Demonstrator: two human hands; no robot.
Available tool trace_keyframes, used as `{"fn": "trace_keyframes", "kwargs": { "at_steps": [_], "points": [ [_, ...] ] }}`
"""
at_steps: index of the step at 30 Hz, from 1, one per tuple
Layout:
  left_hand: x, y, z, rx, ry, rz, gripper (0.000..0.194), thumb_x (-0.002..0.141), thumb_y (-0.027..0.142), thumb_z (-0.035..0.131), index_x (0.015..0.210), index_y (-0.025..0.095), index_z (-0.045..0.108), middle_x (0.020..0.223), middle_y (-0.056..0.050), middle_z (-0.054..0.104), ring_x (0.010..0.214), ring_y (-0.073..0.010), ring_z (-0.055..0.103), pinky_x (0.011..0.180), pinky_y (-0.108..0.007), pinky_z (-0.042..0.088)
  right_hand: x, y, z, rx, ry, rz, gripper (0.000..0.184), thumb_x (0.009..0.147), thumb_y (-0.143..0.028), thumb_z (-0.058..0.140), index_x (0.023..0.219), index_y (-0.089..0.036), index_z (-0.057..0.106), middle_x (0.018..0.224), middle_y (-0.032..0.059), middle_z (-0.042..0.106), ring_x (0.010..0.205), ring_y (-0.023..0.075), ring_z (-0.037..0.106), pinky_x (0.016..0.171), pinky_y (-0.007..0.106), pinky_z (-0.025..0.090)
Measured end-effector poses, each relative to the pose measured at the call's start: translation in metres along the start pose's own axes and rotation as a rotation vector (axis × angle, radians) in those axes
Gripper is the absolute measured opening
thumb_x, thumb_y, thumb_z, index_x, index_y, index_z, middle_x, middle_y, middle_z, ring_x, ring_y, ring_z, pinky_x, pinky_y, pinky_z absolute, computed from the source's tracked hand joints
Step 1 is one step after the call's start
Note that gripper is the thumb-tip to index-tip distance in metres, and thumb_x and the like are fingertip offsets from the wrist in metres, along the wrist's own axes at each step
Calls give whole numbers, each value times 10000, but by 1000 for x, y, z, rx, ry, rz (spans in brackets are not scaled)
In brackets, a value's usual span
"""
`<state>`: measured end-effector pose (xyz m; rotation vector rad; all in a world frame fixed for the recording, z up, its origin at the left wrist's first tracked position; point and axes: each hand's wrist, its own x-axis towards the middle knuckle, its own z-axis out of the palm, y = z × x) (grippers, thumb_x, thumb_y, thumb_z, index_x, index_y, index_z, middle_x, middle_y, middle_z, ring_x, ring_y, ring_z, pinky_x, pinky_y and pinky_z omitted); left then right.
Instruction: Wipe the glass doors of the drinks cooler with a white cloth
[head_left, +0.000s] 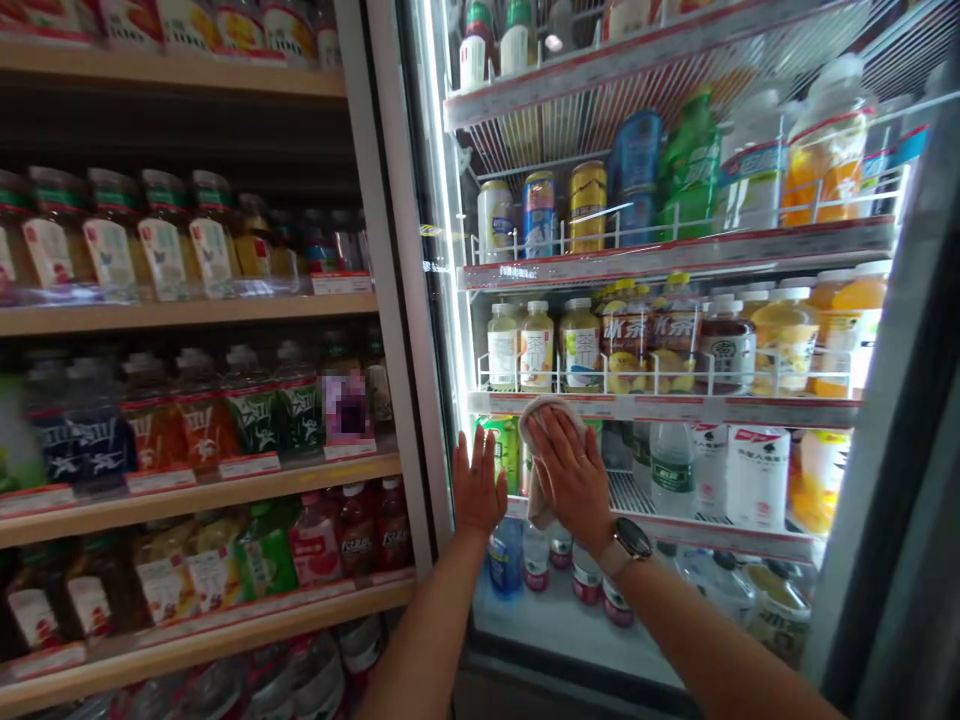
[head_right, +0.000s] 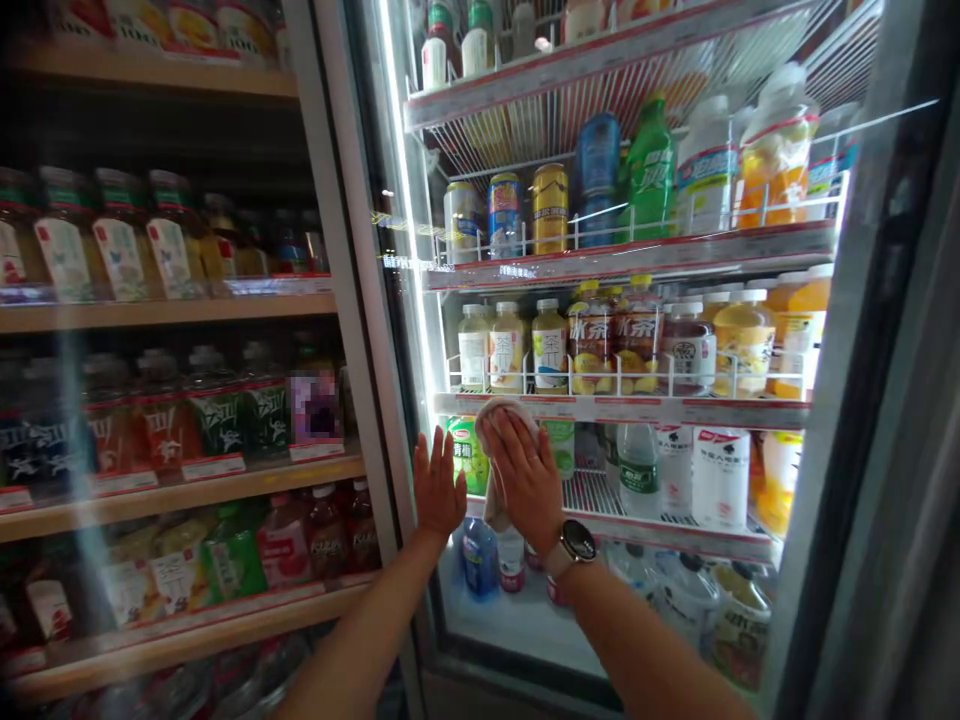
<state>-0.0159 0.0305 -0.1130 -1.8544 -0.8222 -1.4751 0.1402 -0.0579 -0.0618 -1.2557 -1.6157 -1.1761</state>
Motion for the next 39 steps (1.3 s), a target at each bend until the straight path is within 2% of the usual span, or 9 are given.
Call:
{"fn": "trace_keyframes", "kwargs": {
  "at_steps": [8,13,17,20,23,26,29,36,39],
  "points": [
    [-1,1,0,12,-3,4,650,979,295,364,1567,197,103,1600,-109,291,1515,-301,83,1166,-542,307,-75,-14,17,13,-80,-107,503,938,-168,452,1438,-207,484,1458,83,534,1387,217,421,1222,423,117],
    [-1,2,-2,-2,-13,-6,658,969,267,388,1565,192,119,1605,-97,275,1517,-291,64,1182,-525,292,-99,-17,19,47,-115,-113,510,941,-154,437,1447,-208,468,1434,65,560,1378,198,426,1226,405,111],
    [-1,1,-1,-2,-13,3,663,969,273,390,1566,185,114,1608,-104,262,1517,-293,70,1187,-526,282,-84,-13,13,58,-121,-123,549,942,-144,429,1484,-228,410,1443,48,552,1379,179,422,1230,397,87],
    [0,1,-1,1,2,10,656,977,285,376,1567,189,103,1612,-99,253,1517,-290,75,1193,-522,268,-49,-6,4,52,-100,-114,562,948,-148,418,1504,-220,375,1482,59,509,1398,185,399,1230,404,76],
    [2,2,-2,-14,22,16,639,984,291,363,1565,185,120,1619,-95,236,1517,-288,77,1201,-517,248,-12,-2,-2,37,-56,-31,572,959,-195,432,1523,-193,338,1536,98,430,1434,223,353,1226,443,93],
    [2,2,-3,-15,20,20,635,984,288,368,1563,178,133,1618,-101,238,1517,-286,76,1203,-511,244,0,-1,-1,26,-12,21,577,963,-215,436,1528,-182,327,1534,121,428,1433,240,357,1223,467,94],
    [2,2,-3,-4,16,23,640,982,290,370,1564,178,130,1612,-103,255,1517,-285,80,1196,-512,262,-24,-6,6,26,-24,-20,536,954,-201,445,1489,-182,409,1497,115,480,1416,228,384,1227,447,68],
    [1,2,-2,-1,10,16,648,968,270,386,1562,177,144,1609,-101,260,1517,-290,82,1190,-517,275,-128,-10,18,20,-121,-142,488,921,-154,446,1398,-205,534,1437,67,557,1430,200,349,1231,421,74],
    [1,2,-2,-11,17,18,646,965,266,389,1560,171,158,1612,-98,251,1517,-290,81,1198,-509,263,-143,-7,19,33,-121,-158,483,922,-159,440,1391,-213,540,1428,61,566,1436,198,341,1234,427,73]
  ]
}}
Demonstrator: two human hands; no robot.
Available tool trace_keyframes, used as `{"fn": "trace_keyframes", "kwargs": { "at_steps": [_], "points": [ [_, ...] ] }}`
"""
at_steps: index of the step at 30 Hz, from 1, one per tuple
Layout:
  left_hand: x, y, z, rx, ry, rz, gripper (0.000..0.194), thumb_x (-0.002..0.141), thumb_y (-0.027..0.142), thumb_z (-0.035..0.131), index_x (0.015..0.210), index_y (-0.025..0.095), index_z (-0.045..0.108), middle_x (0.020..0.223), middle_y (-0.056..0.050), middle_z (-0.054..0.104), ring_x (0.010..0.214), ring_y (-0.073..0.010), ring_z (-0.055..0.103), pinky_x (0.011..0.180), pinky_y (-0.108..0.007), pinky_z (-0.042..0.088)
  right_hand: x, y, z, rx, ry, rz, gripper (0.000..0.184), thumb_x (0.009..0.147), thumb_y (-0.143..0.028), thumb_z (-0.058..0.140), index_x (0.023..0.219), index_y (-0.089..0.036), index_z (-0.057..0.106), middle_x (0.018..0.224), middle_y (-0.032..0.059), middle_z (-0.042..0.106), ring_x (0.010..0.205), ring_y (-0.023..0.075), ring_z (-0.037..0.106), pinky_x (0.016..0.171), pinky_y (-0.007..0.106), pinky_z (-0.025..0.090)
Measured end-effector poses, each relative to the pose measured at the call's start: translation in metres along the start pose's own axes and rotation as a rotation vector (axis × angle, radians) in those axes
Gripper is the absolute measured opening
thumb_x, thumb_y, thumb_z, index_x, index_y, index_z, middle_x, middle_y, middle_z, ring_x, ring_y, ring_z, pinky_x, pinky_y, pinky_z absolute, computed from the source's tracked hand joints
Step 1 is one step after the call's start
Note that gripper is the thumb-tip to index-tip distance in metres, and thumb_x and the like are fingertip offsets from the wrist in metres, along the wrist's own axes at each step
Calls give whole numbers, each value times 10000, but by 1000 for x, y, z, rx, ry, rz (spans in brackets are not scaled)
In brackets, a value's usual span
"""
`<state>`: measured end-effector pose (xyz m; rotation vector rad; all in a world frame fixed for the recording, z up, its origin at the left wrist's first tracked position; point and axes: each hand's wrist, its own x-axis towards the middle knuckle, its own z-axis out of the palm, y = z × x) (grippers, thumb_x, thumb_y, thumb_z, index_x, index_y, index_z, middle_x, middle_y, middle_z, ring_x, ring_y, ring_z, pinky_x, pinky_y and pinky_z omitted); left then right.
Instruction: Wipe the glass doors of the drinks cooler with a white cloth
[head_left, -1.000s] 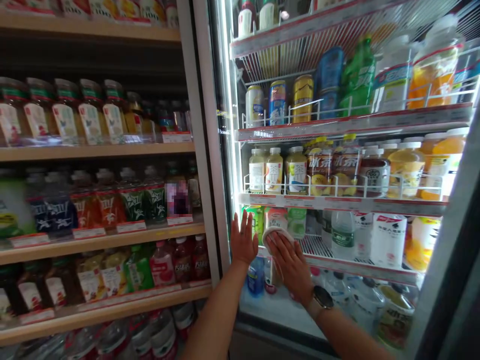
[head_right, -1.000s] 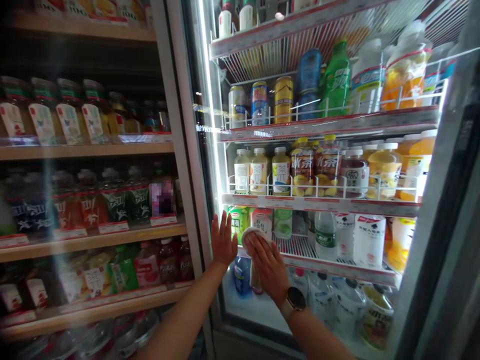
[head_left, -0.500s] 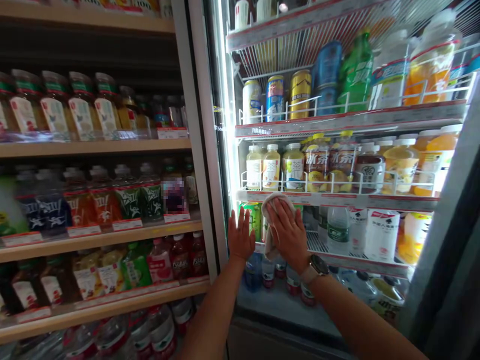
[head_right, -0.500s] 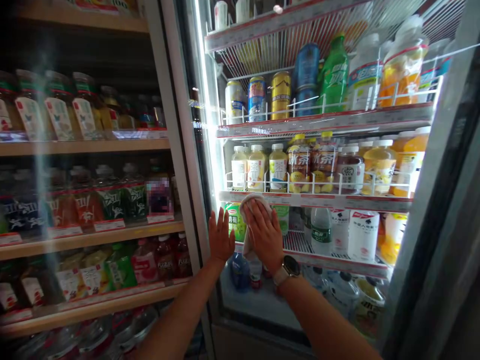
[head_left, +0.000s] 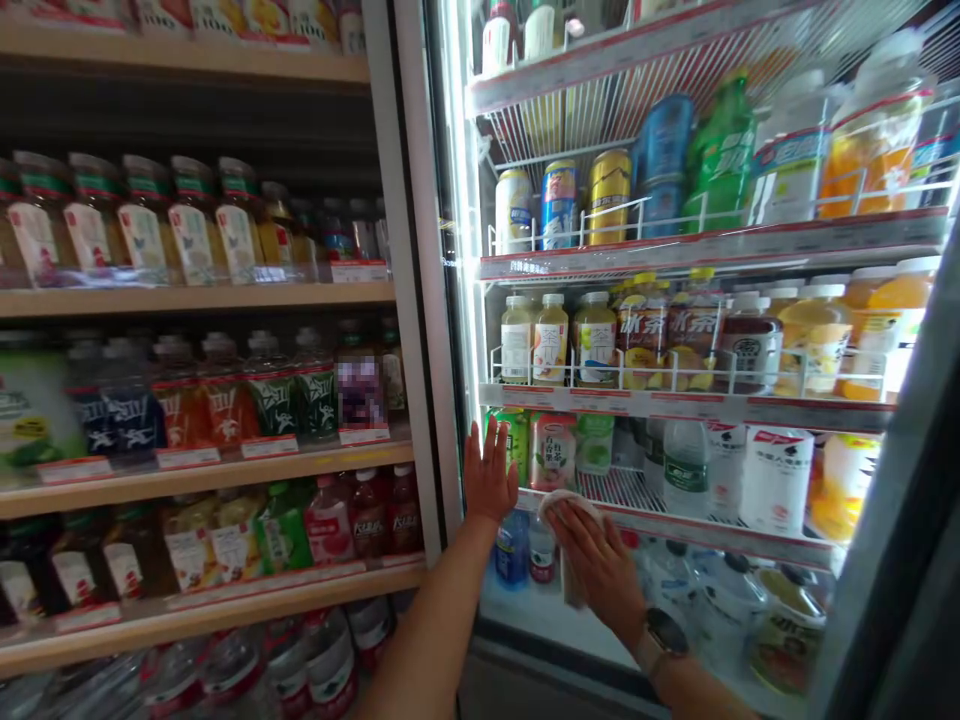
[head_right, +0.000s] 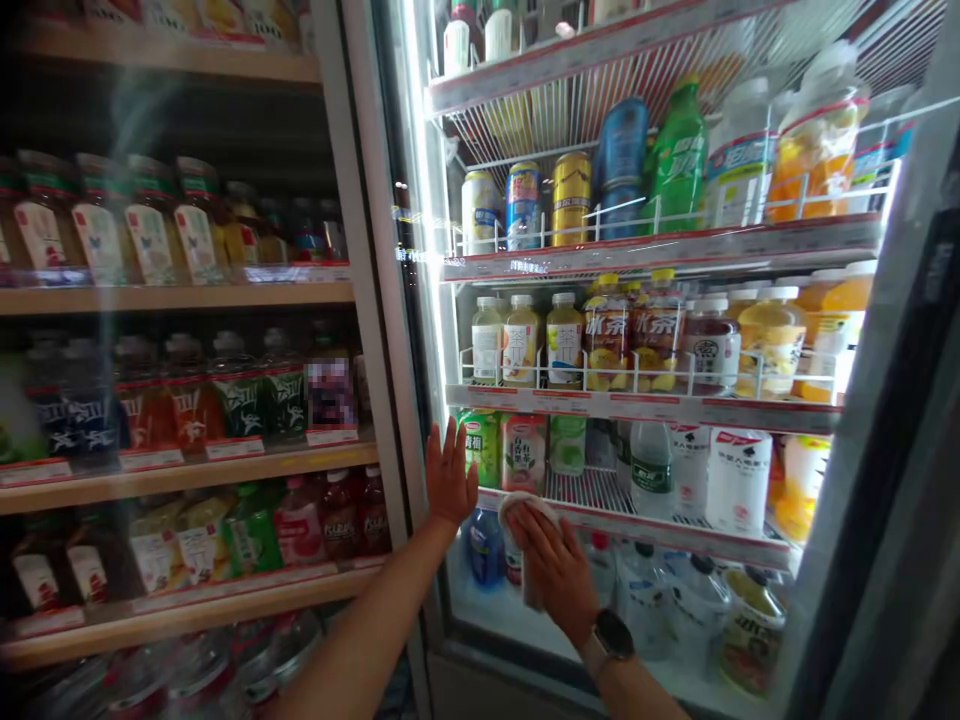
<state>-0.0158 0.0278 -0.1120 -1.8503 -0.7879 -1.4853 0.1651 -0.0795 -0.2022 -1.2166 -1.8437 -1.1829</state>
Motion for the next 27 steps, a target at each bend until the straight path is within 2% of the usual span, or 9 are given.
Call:
{"fn": "trace_keyframes", "kwargs": {
  "at_steps": [3,9,12,15,20,22,24,27],
  "points": [
    [0,0,1,0,-1,1,647,965,269,382,1561,169,150,1613,-97,248,1517,-290,79,1198,-513,262,20,6,-6,17,-12,-1,500,926,-147,438,1414,-224,514,1418,57,576,1421,185,365,1237,419,45],
    [-1,0,1,5,-13,0,644,976,289,367,1562,163,134,1616,-109,238,1517,-294,66,1193,-526,263,122,24,-33,14,64,87,563,945,-175,441,1504,-197,379,1516,90,460,1417,212,380,1235,447,11],
    [-1,0,1,8,-14,-4,640,979,302,361,1562,163,135,1616,-112,235,1517,-299,64,1189,-529,267,148,27,-39,12,101,127,596,944,-190,449,1528,-191,327,1539,98,425,1432,226,359,1235,457,31],
    [-1,0,2,3,-15,-8,649,978,304,366,1565,173,122,1610,-112,254,1516,-295,74,1188,-528,274,133,20,-33,13,94,137,581,946,-195,447,1519,-188,351,1523,102,447,1425,232,370,1232,461,35],
    [-2,0,2,10,-15,-11,647,971,289,370,1564,185,135,1615,-97,248,1517,-296,84,1184,-528,280,62,1,-10,37,38,84,526,952,-176,432,1478,-201,428,1433,87,559,1398,203,403,1232,432,19],
    [-2,0,2,13,-16,-13,652,966,283,373,1564,184,133,1615,-97,249,1517,-297,86,1183,-530,281,41,-3,-3,49,30,86,526,954,-168,428,1478,-210,426,1407,78,585,1392,188,406,1232,422,20],
    [-2,0,2,11,-24,-14,660,963,282,376,1565,183,125,1614,-101,252,1517,-298,82,1181,-533,283,36,-4,-2,60,22,88,539,952,-164,429,1488,-212,406,1407,74,585,1394,183,401,1234,423,22],
    [-2,0,2,10,-30,-15,659,967,287,373,1566,179,118,1615,-106,244,1518,-296,76,1183,-530,279,58,-1,-9,53,10,85,569,940,-163,442,1504,-213,377,1455,79,537,1412,197,378,1234,449,22]
  ]
}}
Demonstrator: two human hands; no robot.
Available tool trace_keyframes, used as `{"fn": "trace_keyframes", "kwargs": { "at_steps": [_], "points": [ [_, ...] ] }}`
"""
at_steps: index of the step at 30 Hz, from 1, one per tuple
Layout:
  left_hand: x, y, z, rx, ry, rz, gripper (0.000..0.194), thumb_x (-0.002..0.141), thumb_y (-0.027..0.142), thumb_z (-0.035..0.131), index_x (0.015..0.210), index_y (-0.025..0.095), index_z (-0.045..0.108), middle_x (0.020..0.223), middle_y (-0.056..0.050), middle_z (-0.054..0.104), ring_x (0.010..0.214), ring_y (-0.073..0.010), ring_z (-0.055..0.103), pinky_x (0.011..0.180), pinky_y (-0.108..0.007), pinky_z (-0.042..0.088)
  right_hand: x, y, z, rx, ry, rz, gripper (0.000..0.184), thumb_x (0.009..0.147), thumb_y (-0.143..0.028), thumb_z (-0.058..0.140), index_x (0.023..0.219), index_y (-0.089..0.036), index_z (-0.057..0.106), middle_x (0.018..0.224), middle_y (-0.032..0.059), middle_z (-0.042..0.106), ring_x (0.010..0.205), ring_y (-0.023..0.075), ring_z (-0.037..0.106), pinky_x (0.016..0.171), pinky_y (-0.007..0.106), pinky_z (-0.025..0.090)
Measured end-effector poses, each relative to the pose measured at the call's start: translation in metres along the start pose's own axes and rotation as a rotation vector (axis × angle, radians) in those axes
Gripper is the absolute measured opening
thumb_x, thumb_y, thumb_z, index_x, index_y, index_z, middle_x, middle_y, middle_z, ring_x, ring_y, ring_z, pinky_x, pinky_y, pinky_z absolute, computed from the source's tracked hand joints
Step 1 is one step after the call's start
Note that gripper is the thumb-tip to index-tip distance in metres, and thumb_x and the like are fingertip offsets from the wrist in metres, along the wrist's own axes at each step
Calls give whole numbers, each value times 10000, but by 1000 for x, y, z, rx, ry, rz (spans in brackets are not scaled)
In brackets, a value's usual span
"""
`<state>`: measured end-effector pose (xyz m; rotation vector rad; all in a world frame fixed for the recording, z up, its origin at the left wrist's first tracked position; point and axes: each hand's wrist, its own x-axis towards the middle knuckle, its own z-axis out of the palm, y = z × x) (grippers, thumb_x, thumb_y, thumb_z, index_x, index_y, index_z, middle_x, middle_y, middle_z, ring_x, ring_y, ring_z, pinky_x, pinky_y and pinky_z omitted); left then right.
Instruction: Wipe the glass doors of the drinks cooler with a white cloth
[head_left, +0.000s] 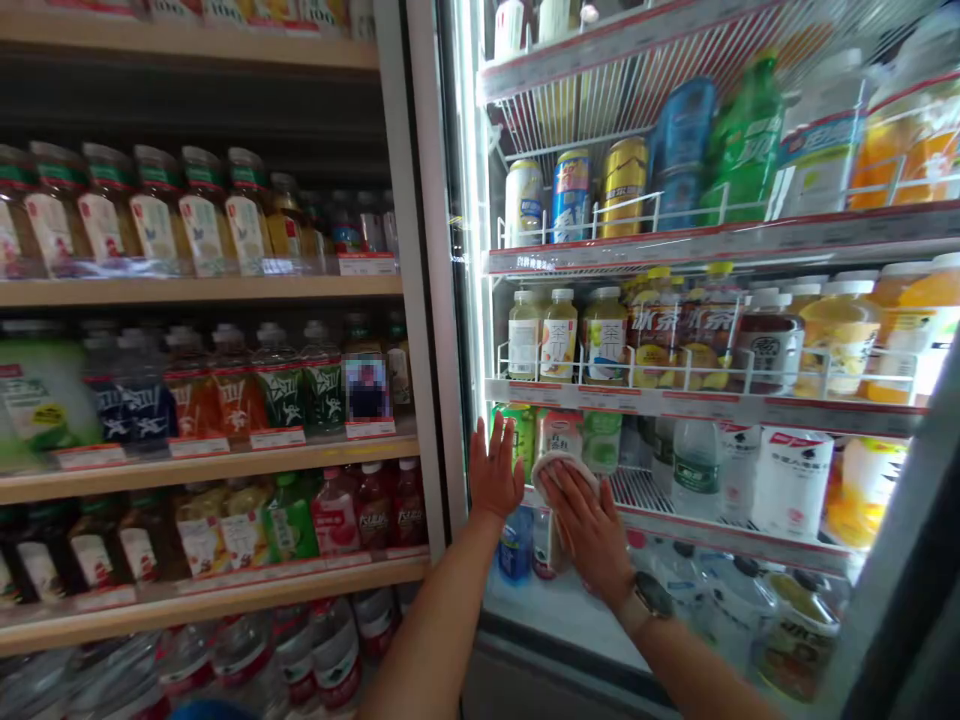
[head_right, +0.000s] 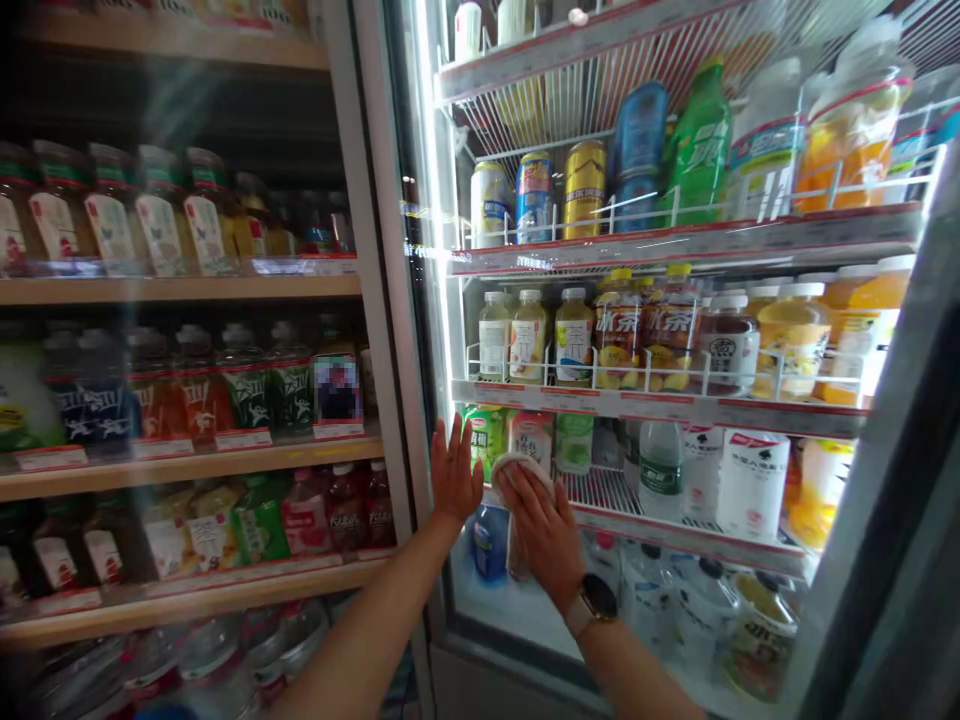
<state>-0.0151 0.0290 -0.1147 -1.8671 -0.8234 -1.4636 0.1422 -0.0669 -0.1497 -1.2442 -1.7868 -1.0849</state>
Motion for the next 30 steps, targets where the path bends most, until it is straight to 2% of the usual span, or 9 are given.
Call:
{"fn": "trace_keyframes", "kwargs": {
  "at_steps": [6,9,12,17,20,22,28,30],
  "points": [
    [1,-1,0,-10,14,16,638,986,321,342,1564,167,119,1634,-101,176,1519,-291,60,1197,-525,250,86,0,-22,-28,48,51,599,923,-153,444,1514,-206,359,1537,81,431,1431,219,354,1234,464,11],
    [2,0,0,-20,22,16,632,987,318,337,1563,162,127,1635,-101,171,1518,-288,61,1206,-520,235,98,-1,-24,-20,75,74,590,932,-168,434,1516,-203,355,1533,86,436,1421,222,371,1233,453,-2],
    [3,0,-1,-20,29,16,648,978,304,366,1564,171,126,1622,-107,218,1518,-287,70,1203,-526,245,74,-2,-20,-4,46,60,618,928,-181,452,1531,-198,321,1523,104,448,1421,237,375,1231,456,31],
    [2,1,-2,-9,17,1,658,958,261,386,1563,180,142,1614,-100,247,1517,-292,80,1197,-534,261,-5,4,-7,-6,8,84,575,951,-199,431,1519,-220,348,1460,103,528,1370,226,452,1227,442,46],
    [1,1,-2,-13,7,-4,667,954,260,390,1564,187,133,1614,-96,248,1516,-298,85,1194,-539,264,-23,12,-8,-11,-8,68,556,965,-206,418,1517,-240,354,1439,92,552,1333,216,492,1228,442,42],
    [1,0,-1,0,3,-2,671,955,264,387,1566,184,121,1614,-97,247,1516,-301,84,1191,-536,272,-11,20,-16,-17,-8,47,564,969,-214,428,1523,-257,337,1460,81,531,1337,211,488,1230,448,25],
    [1,-1,0,-2,-1,-3,662,958,277,379,1565,180,133,1607,-108,263,1515,-297,81,1189,-534,273,76,60,-56,-80,108,120,615,963,-261,451,1550,-228,269,1569,104,372,1433,259,365,1222,506,11],
    [1,-1,0,-9,3,-6,659,958,282,382,1564,183,143,1608,-104,262,1515,-293,82,1197,-528,257,88,71,-64,-94,139,145,621,964,-272,441,1554,-224,253,1586,106,337,1452,271,330,1218,527,14]
  ]
}}
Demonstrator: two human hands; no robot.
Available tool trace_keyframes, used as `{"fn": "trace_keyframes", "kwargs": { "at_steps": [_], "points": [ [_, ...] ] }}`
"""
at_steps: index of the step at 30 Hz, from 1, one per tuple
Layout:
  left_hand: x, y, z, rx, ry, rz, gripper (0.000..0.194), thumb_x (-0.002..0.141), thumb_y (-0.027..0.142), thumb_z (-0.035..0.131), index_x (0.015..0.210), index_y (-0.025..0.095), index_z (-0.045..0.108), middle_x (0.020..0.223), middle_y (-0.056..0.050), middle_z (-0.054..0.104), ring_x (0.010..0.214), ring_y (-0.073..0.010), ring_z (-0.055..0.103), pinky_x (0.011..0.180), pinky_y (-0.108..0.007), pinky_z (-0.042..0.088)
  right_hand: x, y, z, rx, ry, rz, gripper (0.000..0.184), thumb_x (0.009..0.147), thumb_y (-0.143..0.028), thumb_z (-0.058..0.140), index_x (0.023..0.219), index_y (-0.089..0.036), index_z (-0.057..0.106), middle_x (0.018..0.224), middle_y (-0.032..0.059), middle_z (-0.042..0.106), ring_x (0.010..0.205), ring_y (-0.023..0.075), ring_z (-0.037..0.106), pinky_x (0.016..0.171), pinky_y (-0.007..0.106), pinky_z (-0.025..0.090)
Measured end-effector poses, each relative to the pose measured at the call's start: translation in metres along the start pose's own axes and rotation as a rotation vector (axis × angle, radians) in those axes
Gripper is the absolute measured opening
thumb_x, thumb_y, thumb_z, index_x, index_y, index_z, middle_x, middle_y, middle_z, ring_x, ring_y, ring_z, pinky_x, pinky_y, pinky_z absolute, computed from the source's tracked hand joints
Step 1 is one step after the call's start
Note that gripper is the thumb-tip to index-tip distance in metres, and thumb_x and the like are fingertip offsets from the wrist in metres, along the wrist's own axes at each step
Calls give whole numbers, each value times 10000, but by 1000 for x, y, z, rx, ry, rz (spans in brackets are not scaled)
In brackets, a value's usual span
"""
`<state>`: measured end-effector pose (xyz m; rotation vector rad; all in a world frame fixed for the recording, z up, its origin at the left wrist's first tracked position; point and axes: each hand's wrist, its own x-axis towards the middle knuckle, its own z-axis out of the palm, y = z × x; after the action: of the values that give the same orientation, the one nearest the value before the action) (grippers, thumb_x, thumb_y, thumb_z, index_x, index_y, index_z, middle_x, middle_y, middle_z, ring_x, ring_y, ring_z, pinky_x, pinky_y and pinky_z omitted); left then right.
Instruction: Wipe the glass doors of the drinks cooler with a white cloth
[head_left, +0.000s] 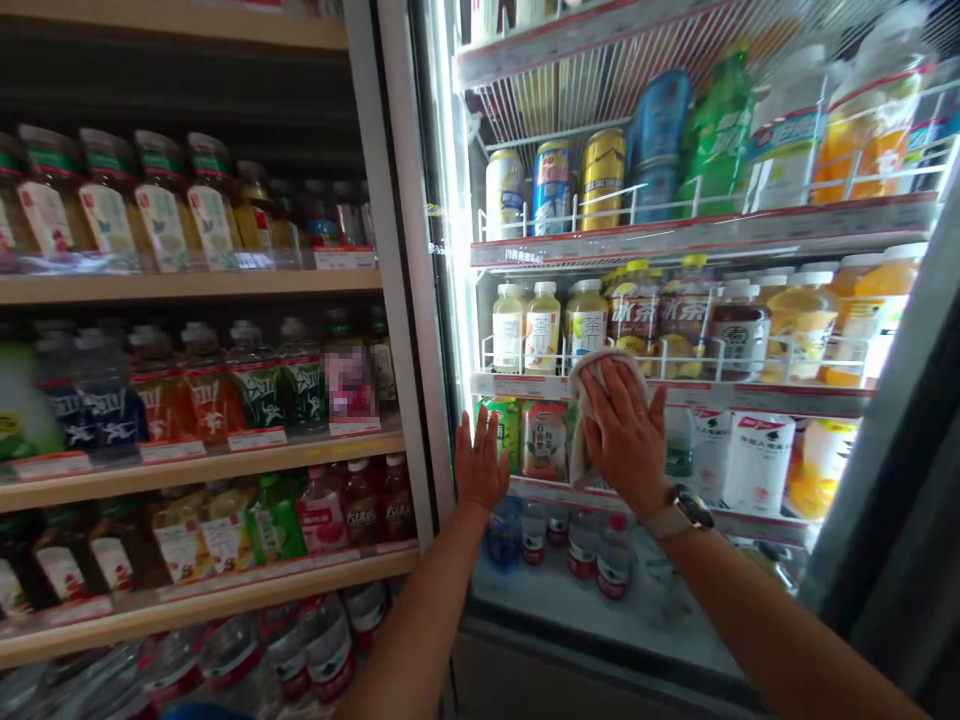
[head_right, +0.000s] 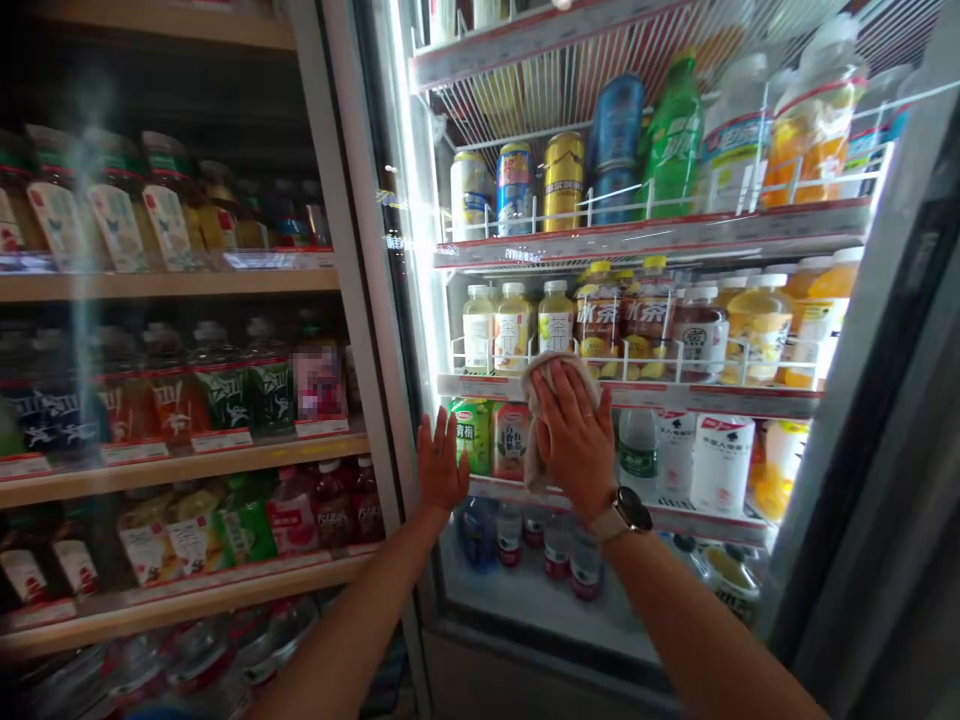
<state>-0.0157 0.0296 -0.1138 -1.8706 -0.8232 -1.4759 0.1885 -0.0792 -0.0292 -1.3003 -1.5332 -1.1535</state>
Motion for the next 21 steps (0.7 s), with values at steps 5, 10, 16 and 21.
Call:
{"fn": "trace_keyframes", "kwargs": {
  "at_steps": [5,10,16,21],
  "points": [
    [1,-1,2,-4,23,16,656,959,278,378,1564,183,142,1614,-101,246,1515,-287,87,1207,-522,235,-44,8,-1,-14,-24,10,628,958,-267,454,1554,-245,254,1549,110,405,1414,273,389,1213,523,72],
    [1,-1,3,-21,40,16,647,957,266,378,1560,175,164,1612,-102,253,1516,-288,82,1215,-514,216,-136,4,8,12,-118,11,650,951,-269,462,1558,-287,231,1476,102,508,1353,271,472,1204,509,128],
    [1,-1,3,-17,43,11,643,959,270,381,1559,180,170,1615,-99,242,1514,-291,93,1216,-520,212,-163,8,9,36,-145,-6,643,958,-258,452,1558,-300,225,1414,94,574,1315,247,514,1211,483,116],
    [1,-1,3,-20,28,6,650,961,281,386,1562,186,158,1615,-102,241,1515,-290,86,1218,-525,211,-84,8,1,12,-93,-5,636,953,-254,466,1551,-287,254,1500,91,481,1374,254,447,1215,507,63]
  ]
}}
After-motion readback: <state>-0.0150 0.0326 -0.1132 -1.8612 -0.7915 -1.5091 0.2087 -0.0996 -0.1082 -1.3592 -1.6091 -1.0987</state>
